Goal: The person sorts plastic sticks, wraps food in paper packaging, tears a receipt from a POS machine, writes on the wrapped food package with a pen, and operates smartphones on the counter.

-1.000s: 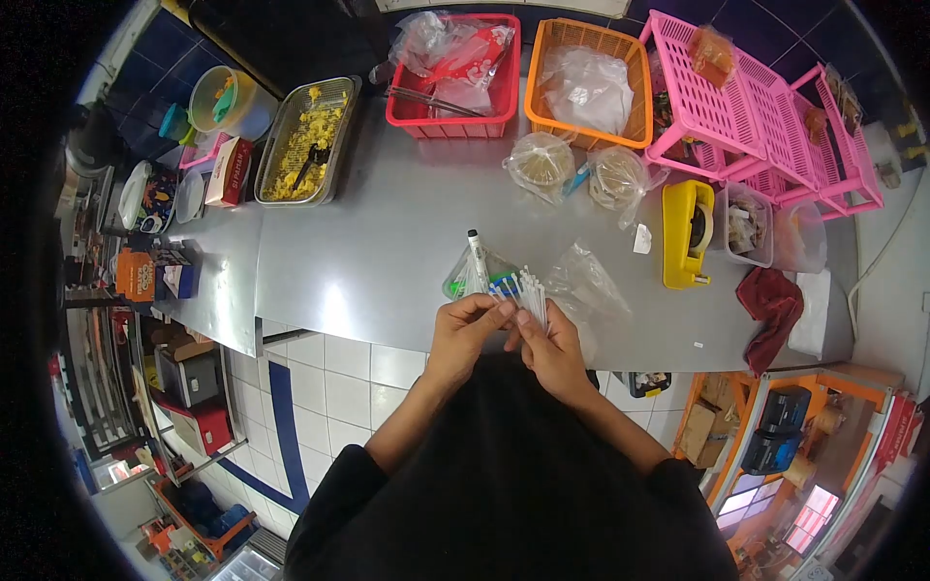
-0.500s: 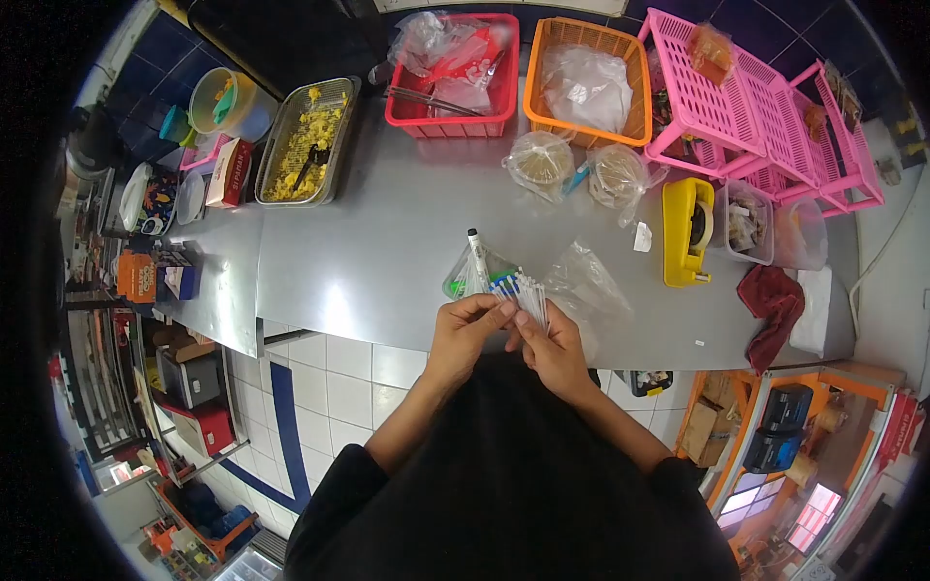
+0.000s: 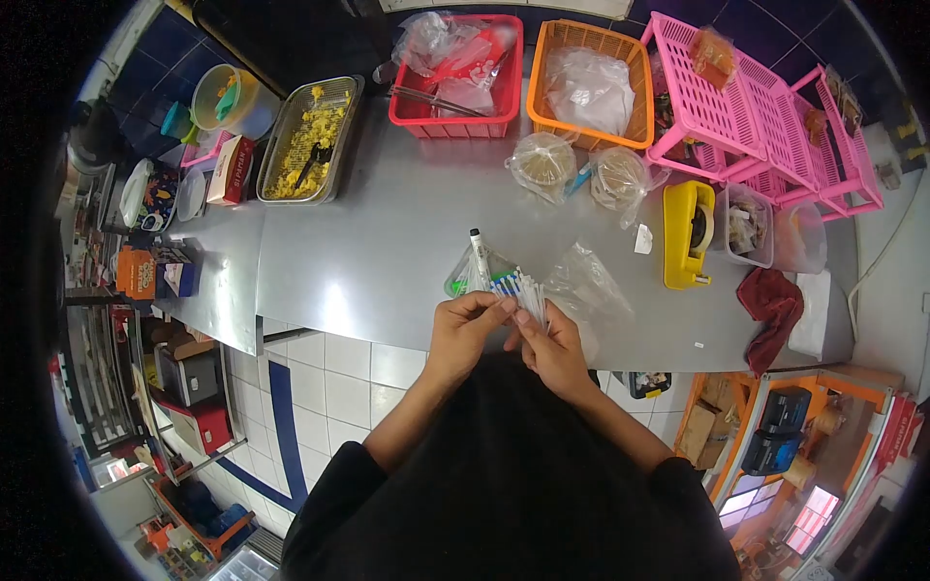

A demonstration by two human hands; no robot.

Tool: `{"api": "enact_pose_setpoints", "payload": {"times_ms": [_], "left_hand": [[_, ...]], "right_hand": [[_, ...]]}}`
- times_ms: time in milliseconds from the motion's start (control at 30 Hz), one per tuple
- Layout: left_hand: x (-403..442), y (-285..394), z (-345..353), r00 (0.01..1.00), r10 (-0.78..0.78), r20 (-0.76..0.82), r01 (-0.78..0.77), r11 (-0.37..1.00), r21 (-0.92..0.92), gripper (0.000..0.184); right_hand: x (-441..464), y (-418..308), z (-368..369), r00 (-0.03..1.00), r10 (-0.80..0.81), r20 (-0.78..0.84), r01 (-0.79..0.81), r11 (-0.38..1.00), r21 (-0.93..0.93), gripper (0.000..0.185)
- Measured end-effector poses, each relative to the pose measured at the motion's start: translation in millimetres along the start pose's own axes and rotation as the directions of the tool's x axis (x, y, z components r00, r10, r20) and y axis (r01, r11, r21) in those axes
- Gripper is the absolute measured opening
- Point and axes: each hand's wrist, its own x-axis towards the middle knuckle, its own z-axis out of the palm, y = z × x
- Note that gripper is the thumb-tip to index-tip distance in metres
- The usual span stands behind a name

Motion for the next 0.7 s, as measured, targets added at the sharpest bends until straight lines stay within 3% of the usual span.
{"api": "enact_pose_setpoints", "payload": {"times_ms": [100, 267, 333, 467, 600, 667, 700], "left_hand": [[1.9, -2.3, -2.2, 1.0, 0.008, -0.024, -0.007, 0.999, 0.045, 0.013], [4.1, 0.9, -3.6, 0.998, 0.014, -0.066, -0.008, 0.996, 0.086, 0.012], [5.3, 4.5, -3.7, 0.997, 0.013, -0.077, -0.014, 1.0, -0.021, 0.013], [8.7, 4.8, -12.8, 0.996, 0.018, -0.09, -0.02, 1.0, -0.016, 0.015], [19.5, 7.5, -33.1, 0.995, -0.084, -0.044, 0.089, 0.989, 0.12, 0.016], [27.0, 8.1, -44.1, 0.991, -0.122, -0.059, 0.131, 0.974, 0.185, 0.016], [30.9, 9.0, -48.8, 0.986, -0.125, -0.108, 0.148, 0.959, 0.243, 0.016]], "right_hand": [[0.8, -1.3, 1.3, 0.999, 0.031, -0.018, -0.032, 0.999, -0.038, 0.029], [3.5, 12.6, -5.2, 0.993, 0.061, -0.098, -0.056, 0.997, 0.05, 0.028], [3.7, 14.9, -6.1, 0.99, 0.085, -0.115, -0.078, 0.995, 0.061, 0.028], [3.5, 24.9, -13.9, 0.99, 0.068, -0.124, -0.06, 0.996, 0.07, 0.025], [-4.3, 18.2, -20.7, 0.98, 0.128, -0.155, -0.101, 0.98, 0.172, 0.024], [-13.3, 5.9, -32.0, 0.959, 0.063, -0.276, -0.074, 0.997, -0.03, 0.025], [-14.4, -3.0, -40.1, 0.94, 0.042, -0.338, -0.041, 0.999, 0.009, 0.025]]}}
